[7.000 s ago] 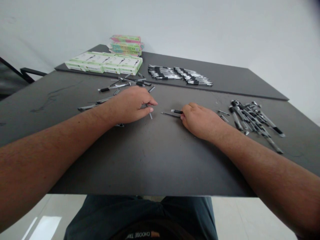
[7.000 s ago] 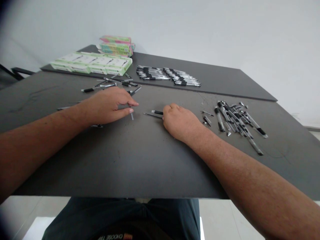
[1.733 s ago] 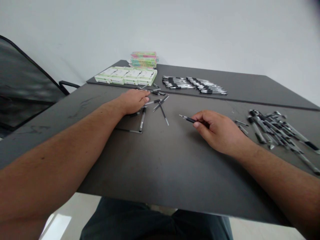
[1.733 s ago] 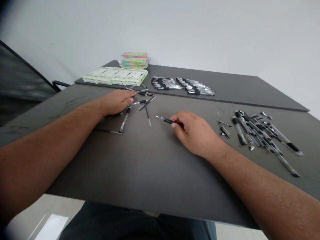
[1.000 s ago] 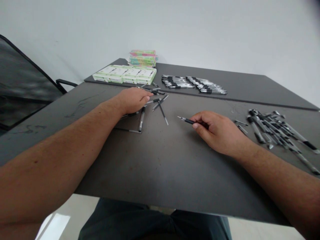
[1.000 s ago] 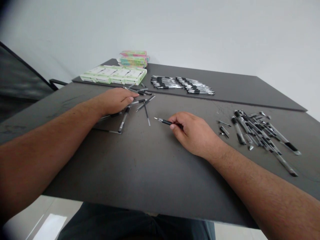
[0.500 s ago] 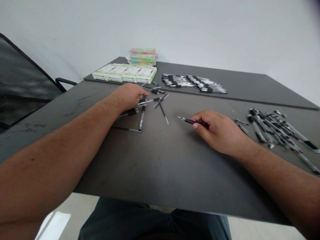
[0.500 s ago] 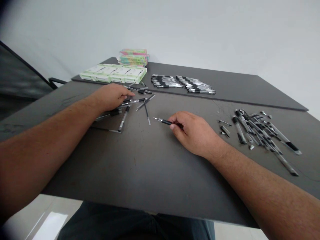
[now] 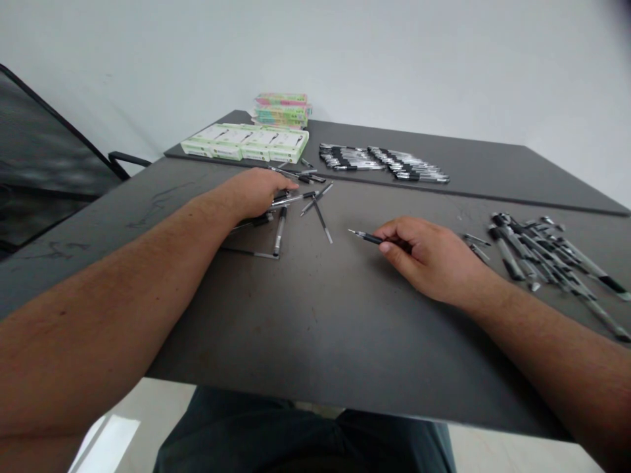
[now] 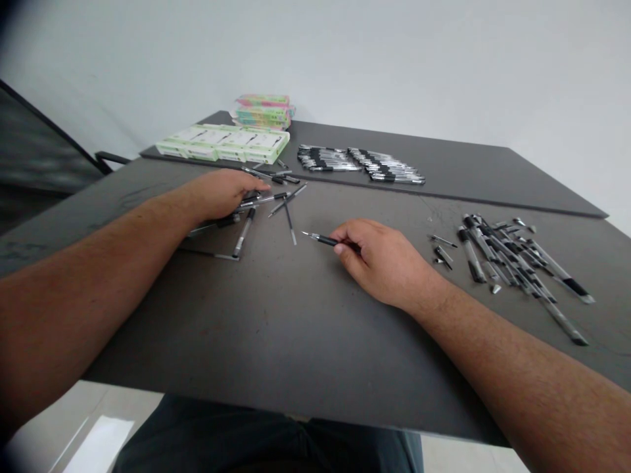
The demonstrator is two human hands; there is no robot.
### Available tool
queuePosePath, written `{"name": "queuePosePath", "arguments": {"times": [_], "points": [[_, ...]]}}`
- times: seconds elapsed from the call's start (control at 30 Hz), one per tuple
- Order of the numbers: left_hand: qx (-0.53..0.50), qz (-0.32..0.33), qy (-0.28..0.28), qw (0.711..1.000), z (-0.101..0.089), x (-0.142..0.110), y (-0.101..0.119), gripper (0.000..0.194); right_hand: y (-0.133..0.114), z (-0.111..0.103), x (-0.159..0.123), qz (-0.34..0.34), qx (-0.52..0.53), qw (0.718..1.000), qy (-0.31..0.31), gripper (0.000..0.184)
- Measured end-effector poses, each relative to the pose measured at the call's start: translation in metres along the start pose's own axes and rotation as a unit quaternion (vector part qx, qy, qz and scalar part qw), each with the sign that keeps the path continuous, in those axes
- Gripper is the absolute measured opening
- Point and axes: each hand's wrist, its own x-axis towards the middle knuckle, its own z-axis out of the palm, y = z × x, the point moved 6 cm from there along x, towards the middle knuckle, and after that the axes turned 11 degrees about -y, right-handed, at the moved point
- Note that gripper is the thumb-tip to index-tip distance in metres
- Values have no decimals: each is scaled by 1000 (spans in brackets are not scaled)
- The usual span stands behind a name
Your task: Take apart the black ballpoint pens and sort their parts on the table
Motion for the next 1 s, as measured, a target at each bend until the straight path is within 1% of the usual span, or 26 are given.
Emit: {"name": "queuePosePath", "arguments": {"times": [0.17, 0.33, 0.5, 0.6, 0.73, 0.83, 1.0], "points": [[27, -5, -10, 1000, -7, 1, 4, 61, 1, 1, 0, -4, -1, 1000, -1, 20], [48, -20, -4, 999, -12, 0, -1, 47, 2, 1, 0, -7, 0, 1000, -5, 21], [58, -19, -5, 998, -10, 1, -5, 46, 2, 1, -1, -7, -6, 1000, 5, 22], [74, -37, -11, 997, -10, 0, -5, 47, 1, 1, -1, -11, -9, 1000, 6, 23], [65, -61, -21, 996, -12, -2, -4, 45, 1, 1, -1, -16, -10, 1000, 9, 23], [51, -68, -27, 996, -13, -2, -4, 42, 2, 1, -1, -17, -9, 1000, 6, 23], [37, -66, -18, 997, -12, -2, -5, 30, 1, 2, -2, -17, -10, 1000, 4, 24]]}}
